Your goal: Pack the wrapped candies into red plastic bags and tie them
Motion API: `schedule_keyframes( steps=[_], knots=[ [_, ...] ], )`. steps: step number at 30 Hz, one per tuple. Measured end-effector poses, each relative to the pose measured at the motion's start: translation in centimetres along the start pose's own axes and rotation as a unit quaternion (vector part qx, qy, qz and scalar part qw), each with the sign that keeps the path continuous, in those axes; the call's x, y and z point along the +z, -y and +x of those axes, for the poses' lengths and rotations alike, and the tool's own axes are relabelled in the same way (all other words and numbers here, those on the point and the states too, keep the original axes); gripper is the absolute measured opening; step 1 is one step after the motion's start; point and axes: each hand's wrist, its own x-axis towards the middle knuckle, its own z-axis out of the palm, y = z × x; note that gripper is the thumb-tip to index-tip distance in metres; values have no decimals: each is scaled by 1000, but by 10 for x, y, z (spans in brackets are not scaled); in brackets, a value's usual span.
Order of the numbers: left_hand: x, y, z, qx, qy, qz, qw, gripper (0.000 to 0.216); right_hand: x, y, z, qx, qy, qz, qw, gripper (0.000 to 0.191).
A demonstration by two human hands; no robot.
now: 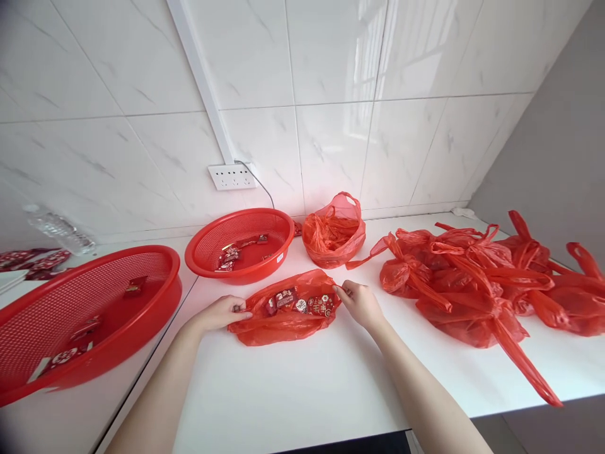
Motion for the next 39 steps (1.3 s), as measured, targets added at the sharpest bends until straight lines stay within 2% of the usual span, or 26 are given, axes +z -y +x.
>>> schedule_keyframes(
  steps=[4,7,10,12,14,15,17,19,22,24,26,27,30,33,37,39],
  knots=[
    [-11,-21,-16,-10,17,-52,998,44,-1,1,1,3,-17,93,996,41],
    [-27,-42,-38,9,-26,-128,991,38,-11,6,5,7,-38,202,979,38],
    [-48,-67,-56,44,-115,-225,967,34,-35,24,18,19,-54,283,958,37],
    [-62,-87,-64,68,-205,-290,932,37,-55,45,32,3,-77,325,943,35],
    [-71,-110,-70,103,-317,-310,890,35,-72,74,46,-39,-127,346,929,30],
    [-73,-122,-72,122,-350,-308,876,35,-77,89,51,-68,-152,349,922,27],
    [-70,-145,-75,160,-379,-286,866,39,-81,121,56,-128,-197,346,908,21],
    [-59,-165,-77,193,-354,-272,874,48,-76,149,54,-171,-206,331,905,17],
    [-33,-186,-74,227,-222,-248,915,59,-64,177,44,-236,-141,302,913,11],
    [-18,-194,-68,237,-139,-227,934,45,-60,185,38,-285,-65,286,912,10],
    [-10,-198,-61,244,-87,-238,936,25,-59,185,35,-314,0,276,908,12],
    [-9,-197,-58,240,-72,-256,934,26,-59,182,36,-316,23,274,908,15],
    [-12,-192,-50,205,-42,-304,929,34,-57,168,39,-287,67,280,914,25],
    [-14,-185,-45,196,-25,-320,927,37,-50,156,43,-250,73,298,918,22],
    [-10,-183,-35,180,-52,-371,909,35,-45,144,51,-190,11,330,924,7],
    [-9,-184,-31,175,-70,-408,893,36,-49,138,55,-155,-28,349,924,7]
  ],
)
